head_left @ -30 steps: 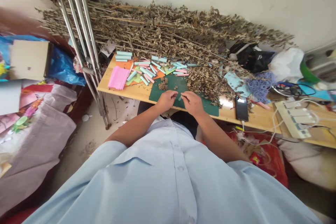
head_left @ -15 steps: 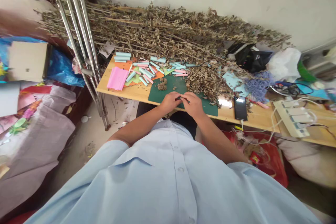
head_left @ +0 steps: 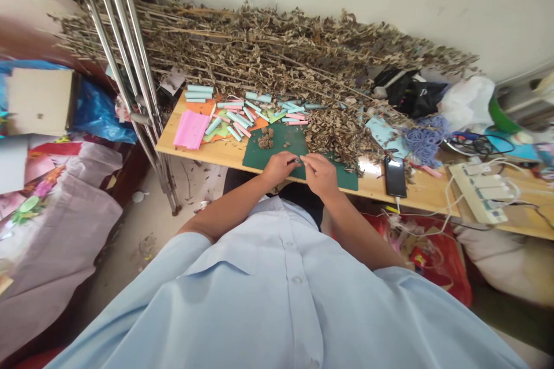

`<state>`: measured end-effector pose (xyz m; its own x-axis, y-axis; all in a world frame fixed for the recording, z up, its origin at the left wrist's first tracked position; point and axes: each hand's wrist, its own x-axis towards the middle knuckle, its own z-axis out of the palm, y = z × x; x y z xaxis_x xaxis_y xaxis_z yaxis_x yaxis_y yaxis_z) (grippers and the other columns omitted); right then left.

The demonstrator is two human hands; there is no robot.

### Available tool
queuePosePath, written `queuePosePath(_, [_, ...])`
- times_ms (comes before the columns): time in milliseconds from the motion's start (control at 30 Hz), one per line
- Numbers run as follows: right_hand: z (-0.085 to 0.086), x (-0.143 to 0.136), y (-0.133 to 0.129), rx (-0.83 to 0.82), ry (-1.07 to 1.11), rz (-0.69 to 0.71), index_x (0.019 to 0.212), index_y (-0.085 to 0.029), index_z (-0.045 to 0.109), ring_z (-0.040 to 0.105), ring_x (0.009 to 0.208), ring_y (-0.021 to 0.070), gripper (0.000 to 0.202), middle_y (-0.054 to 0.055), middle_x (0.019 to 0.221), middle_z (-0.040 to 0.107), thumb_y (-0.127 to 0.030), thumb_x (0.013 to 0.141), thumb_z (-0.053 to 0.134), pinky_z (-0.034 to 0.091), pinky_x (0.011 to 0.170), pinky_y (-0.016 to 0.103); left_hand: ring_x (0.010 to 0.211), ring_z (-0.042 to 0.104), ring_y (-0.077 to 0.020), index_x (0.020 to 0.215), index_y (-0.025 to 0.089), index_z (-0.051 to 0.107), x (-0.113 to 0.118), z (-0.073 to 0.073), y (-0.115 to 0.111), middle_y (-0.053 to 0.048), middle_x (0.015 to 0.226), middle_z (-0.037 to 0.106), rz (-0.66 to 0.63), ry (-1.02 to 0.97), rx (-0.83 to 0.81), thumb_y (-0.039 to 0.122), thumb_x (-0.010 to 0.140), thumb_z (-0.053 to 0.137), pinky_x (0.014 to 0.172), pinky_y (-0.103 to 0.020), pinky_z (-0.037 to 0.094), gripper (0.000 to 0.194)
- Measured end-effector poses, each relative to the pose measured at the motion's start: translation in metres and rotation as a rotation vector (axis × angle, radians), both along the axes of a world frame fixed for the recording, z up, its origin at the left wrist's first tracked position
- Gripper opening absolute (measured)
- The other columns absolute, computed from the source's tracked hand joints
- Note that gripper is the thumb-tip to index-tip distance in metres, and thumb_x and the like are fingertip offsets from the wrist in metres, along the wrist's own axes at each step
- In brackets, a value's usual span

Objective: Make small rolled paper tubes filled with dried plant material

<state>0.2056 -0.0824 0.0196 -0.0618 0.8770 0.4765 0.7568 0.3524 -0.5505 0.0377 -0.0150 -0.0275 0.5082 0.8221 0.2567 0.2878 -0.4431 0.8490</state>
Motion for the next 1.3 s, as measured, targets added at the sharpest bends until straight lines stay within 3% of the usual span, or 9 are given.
queuePosePath(300, [0.006, -0.004, -0.009, -0.054, -0.324, -0.013, 0.12, -0.024, 0.075, 0.069, 0.1, 0.0223, 0.037, 0.009, 0.111, 0.075, -0.016, 0.096, 0.048, 0.056, 0.086, 0.032, 0.087, 0.063, -0.0167, 0.089, 0.016, 0.075, 0.0, 0.002, -0.001, -0.005, 0.088, 0.071, -0.017, 0.028, 0.039, 0.023, 0.095, 0.062, 0.082, -0.027, 0.049, 0.016])
queuePosePath(433, [0.012, -0.008, -0.009, -0.091, -0.465, -0.025, 0.118, -0.021, 0.076, 0.068, 0.092, 0.0238, 0.034, 0.01, 0.105, 0.075, -0.018, 0.095, 0.05, 0.052, 0.08, 0.033, 0.093, 0.065, -0.017, 0.107, 0.018, 0.075, 0.0, 0.001, -0.004, -0.006, 0.099, 0.073, -0.011, -0.012, 0.052, 0.023, 0.095, 0.062, 0.087, -0.028, 0.05, 0.018])
queuePosePath(633, [0.01, -0.002, -0.006, -0.099, -0.328, -0.002, 0.119, -0.023, 0.075, 0.07, 0.099, 0.0238, 0.036, 0.009, 0.114, 0.075, -0.017, 0.095, 0.049, 0.054, 0.085, 0.034, 0.093, 0.065, -0.0175, 0.098, 0.017, 0.075, -0.001, 0.002, -0.003, -0.006, 0.095, 0.073, -0.074, -0.009, 0.075, 0.028, 0.099, 0.058, 0.087, -0.028, 0.051, 0.02])
queuePosePath(833, [-0.009, 0.012, 0.041, -0.128, -0.082, 0.037, 0.113, -0.021, 0.076, 0.069, 0.108, 0.0244, 0.029, 0.01, 0.112, 0.074, -0.021, 0.094, 0.054, 0.055, 0.1, 0.04, 0.091, 0.066, -0.0177, 0.098, 0.018, 0.075, 0.0, 0.0, -0.003, -0.006, 0.094, 0.072, -0.063, 0.005, 0.077, 0.035, 0.097, 0.063, 0.087, -0.029, 0.051, 0.021])
queuePosePath(1067, [-0.022, 0.014, 0.104, -0.26, -0.218, 0.284, 0.121, -0.022, 0.075, 0.066, 0.112, 0.0221, 0.04, 0.008, 0.122, 0.07, -0.01, 0.089, 0.055, 0.052, 0.104, 0.037, 0.093, 0.067, -0.0181, 0.097, 0.018, 0.077, 0.003, -0.01, -0.001, -0.006, 0.096, 0.073, -0.019, -0.003, 0.086, 0.034, 0.094, 0.068, 0.089, -0.029, 0.051, 0.018])
queuePosePath(1200, [-0.025, 0.013, 0.121, -0.3, -0.304, 0.371, 0.116, -0.021, 0.077, 0.066, 0.107, 0.0204, 0.038, 0.007, 0.116, 0.072, -0.009, 0.087, 0.057, 0.052, 0.102, 0.034, 0.096, 0.068, -0.0188, 0.1, 0.018, 0.076, 0.003, -0.012, 0.0, -0.007, 0.101, 0.074, -0.022, -0.005, 0.088, 0.034, 0.094, 0.068, 0.091, -0.03, 0.052, 0.02])
queuePosePath(1300, [-0.027, 0.01, 0.125, -0.321, -0.356, 0.349, 0.108, -0.021, 0.078, 0.067, 0.102, 0.0198, 0.031, 0.007, 0.111, 0.073, -0.011, 0.087, 0.057, 0.052, 0.098, 0.033, 0.095, 0.068, -0.0185, 0.099, 0.019, 0.076, 0.002, -0.012, 0.0, -0.007, 0.098, 0.073, -0.029, 0.019, 0.095, 0.036, 0.094, 0.067, 0.09, -0.03, 0.052, 0.02])
